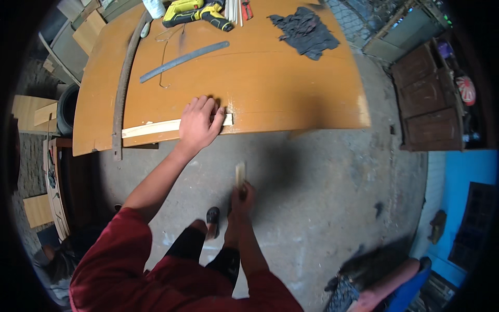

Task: Measuring and sawing a piece of wood.

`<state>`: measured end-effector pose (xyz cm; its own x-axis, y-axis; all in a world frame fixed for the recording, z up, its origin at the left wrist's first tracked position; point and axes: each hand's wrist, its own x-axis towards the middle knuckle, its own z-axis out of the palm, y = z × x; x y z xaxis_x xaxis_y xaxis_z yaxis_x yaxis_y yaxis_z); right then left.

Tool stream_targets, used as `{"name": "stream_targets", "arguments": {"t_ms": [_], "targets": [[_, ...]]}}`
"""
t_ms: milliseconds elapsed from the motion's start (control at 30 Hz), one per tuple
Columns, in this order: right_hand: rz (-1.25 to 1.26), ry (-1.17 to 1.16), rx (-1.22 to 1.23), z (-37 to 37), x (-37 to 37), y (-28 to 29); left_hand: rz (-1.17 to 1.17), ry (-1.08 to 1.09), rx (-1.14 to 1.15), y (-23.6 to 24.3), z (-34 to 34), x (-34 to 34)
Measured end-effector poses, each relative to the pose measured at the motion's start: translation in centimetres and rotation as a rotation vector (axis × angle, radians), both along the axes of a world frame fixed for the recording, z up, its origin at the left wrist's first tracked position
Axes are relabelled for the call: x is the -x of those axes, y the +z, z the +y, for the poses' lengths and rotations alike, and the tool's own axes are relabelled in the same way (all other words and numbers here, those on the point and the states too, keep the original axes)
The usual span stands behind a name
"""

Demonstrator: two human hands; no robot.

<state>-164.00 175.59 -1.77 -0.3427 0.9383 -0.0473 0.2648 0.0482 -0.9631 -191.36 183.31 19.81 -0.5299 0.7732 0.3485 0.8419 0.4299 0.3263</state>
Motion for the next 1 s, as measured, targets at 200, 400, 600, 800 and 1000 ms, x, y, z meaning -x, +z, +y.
{"name": "stream_targets", "arguments": {"t_ms": [200,400,600,800,1000], "targets": [[-0.001,0.021,-0.292,13.2,9.6,19.5,-0.569,-0.066,-0.371,-0.3,-0.2,1.4],[-0.363,0.309,-0.370,24.8,14.1,23.0,-0.360,-0.252,-0.157,3.0,-4.9,5.1],[-0.383,0.636,-0.286,25.1,18.4,25.6,-0.201,-0.320,0.100,2.9,-10.0,7.9],[-0.422,0.331,-0.309,26.2,16.1,22.0,-0.267,-0.349,0.104,1.7,-10.2,9.4],[-0.368,0.423,0.020,26.6,14.7,21.8,-0.280,-0.331,0.067,1.4,-9.7,9.3]]}}
